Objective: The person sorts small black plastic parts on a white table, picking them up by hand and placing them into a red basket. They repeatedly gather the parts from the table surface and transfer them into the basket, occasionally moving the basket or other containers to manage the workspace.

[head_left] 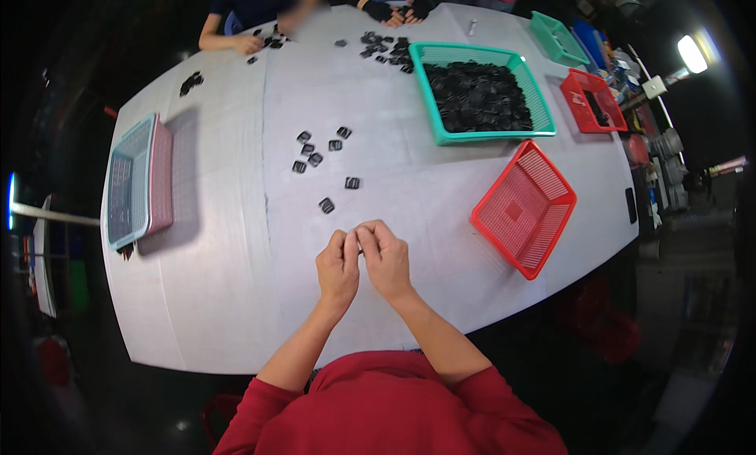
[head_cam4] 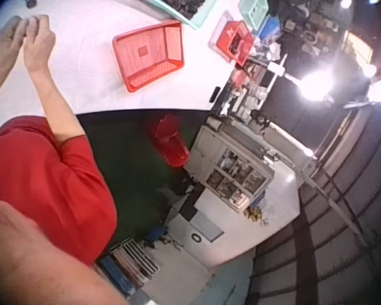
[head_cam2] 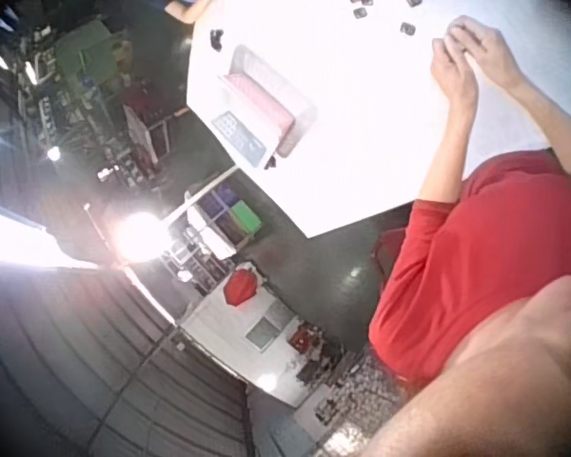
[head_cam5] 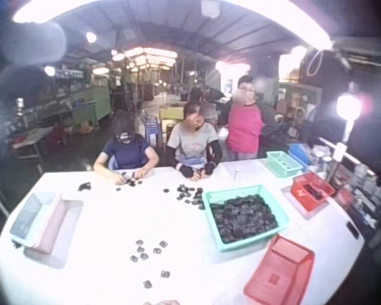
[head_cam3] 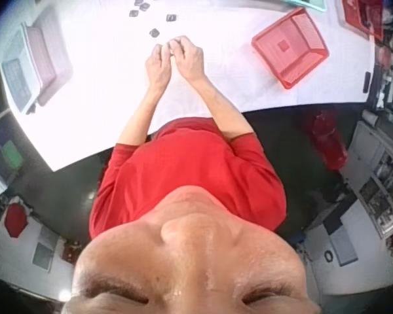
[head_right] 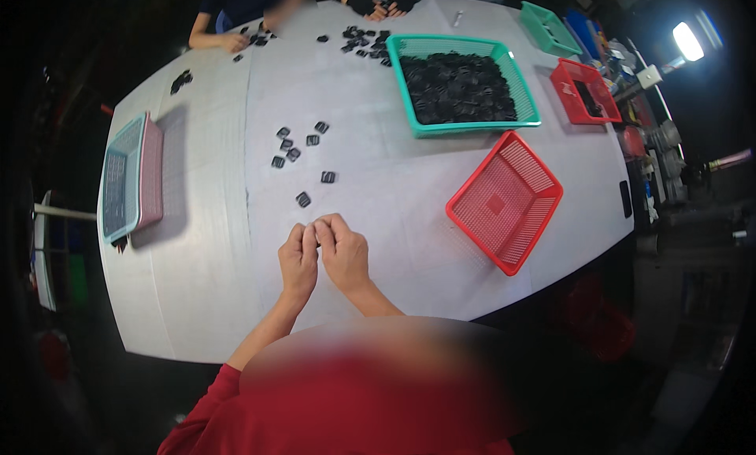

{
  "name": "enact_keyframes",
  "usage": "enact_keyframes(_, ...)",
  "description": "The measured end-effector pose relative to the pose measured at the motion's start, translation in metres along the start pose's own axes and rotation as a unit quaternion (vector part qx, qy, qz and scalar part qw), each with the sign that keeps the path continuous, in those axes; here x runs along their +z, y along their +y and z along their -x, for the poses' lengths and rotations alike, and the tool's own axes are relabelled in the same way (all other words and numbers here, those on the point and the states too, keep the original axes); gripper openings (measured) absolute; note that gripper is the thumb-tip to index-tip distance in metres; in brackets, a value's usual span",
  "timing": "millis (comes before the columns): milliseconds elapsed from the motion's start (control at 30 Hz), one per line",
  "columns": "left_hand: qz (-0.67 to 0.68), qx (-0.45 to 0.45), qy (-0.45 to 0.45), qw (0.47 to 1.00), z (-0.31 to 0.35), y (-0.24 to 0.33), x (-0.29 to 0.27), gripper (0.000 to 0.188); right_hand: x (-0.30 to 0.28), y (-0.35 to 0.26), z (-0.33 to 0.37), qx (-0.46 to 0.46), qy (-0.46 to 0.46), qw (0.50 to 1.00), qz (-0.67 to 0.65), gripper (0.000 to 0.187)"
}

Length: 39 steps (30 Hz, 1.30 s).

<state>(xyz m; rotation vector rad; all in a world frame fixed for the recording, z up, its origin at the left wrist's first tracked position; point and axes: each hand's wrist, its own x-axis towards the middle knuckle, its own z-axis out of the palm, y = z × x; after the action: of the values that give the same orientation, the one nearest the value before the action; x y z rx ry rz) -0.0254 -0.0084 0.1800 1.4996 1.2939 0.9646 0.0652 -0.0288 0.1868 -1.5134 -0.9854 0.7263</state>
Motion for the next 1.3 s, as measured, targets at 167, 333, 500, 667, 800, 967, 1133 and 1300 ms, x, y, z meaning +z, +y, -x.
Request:
enact_keyframes(167, 0.196, -0.222, -0.022, 0.955, -0.007, -0.040, -0.024, 0.033, 0.009, 0.020, -0.016, 0.063, -0.175, 0.982, 0.034, 0.015)
enact_keyframes(333, 0.283, -0.371, -0.101, 0.879, -0.030, -0.074, -0.042, 0.037, 0.020, 0.050, -0.032, -0.044, -0.311, 0.949, 0.007, 0.013)
enact_keyframes(500, -0.069, -0.188, -0.055, 0.978, -0.066, -0.145, -0.028, 0.035, 0.025, 0.127, -0.074, 0.190, -0.221, 0.956, 0.030, 0.017)
enact_keyframes(667, -0.352, 0.038, 0.118, 0.928, -0.123, -0.215, -0.067, 0.029, 0.023, 0.165, -0.112, 0.154, -0.207, 0.934, 0.246, 0.021)
enact_keyframes(800, -0.441, 0.025, 0.139, 0.886, -0.142, -0.238, -0.081, 0.039, 0.035, 0.167, -0.129, -0.066, -0.170, 0.925, 0.332, 0.026)
enact_keyframes(967, -0.457, 0.013, 0.108, 0.883, -0.146, -0.234, -0.074, 0.043, 0.047, 0.186, -0.146, -0.200, -0.182, 0.907, 0.323, 0.020)
enact_keyframes(1133, -0.460, -0.009, 0.117, 0.880, -0.145, -0.234, -0.076, 0.043, 0.062, 0.180, -0.171, -0.029, -0.218, 0.930, 0.293, 0.017)
enact_keyframes(1300, -0.461, -0.013, 0.119, 0.879, -0.146, -0.237, -0.076, 0.043, 0.079, 0.208, -0.237, -0.162, -0.106, 0.939, 0.284, 0.030)
